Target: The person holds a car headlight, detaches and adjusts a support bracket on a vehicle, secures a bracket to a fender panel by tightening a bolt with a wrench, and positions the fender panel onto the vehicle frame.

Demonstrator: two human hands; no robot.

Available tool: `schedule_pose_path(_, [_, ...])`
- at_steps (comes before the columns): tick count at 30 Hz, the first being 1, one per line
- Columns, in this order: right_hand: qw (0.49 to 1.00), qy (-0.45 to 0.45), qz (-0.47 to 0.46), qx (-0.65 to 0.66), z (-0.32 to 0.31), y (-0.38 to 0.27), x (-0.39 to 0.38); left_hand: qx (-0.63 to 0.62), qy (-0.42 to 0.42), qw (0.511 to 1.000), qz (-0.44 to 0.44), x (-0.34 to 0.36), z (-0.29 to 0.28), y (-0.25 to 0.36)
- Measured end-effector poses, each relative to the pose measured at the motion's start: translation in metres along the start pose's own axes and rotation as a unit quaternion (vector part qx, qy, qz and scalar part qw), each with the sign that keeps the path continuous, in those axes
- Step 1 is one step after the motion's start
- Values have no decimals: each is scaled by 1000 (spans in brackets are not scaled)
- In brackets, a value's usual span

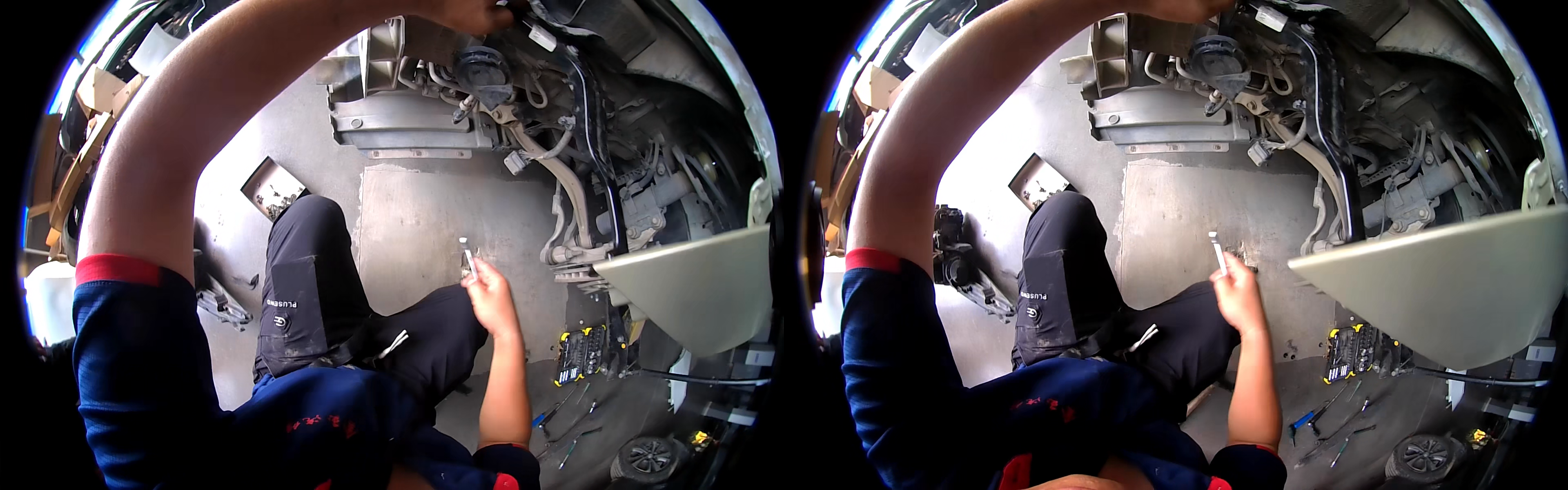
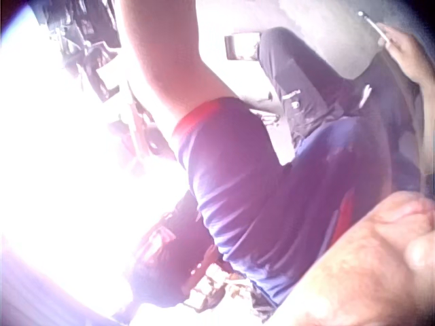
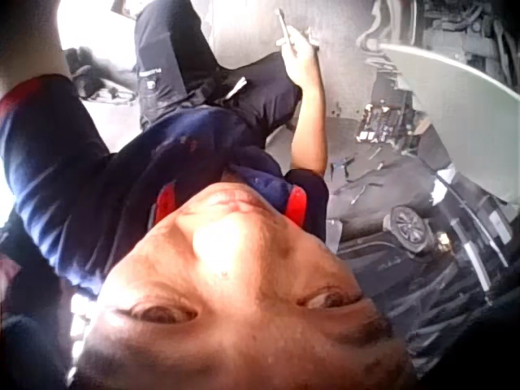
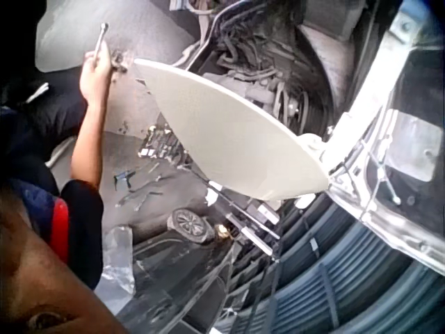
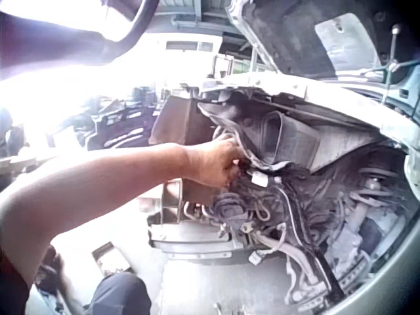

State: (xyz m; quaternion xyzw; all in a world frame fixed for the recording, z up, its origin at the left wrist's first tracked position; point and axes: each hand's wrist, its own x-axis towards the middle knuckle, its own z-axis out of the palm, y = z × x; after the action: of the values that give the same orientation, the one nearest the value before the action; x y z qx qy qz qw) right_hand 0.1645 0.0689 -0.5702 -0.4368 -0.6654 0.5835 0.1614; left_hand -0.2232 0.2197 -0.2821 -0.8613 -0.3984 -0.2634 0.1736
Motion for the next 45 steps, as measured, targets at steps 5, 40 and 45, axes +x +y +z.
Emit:
schedule_pose_path(5, [969,34,-245,2,64,-155,-18,-16,-69,997,29,-3,-3,-20])
schedule_pose_path(40, [893,429,-63,-120,-14,-374,131,-272,-149,944,110,40,17,-89])
schedule_pose_path(45, [906,383,-33,-176,-2,-391,129,-223,-172,954,106,41,17,-92])
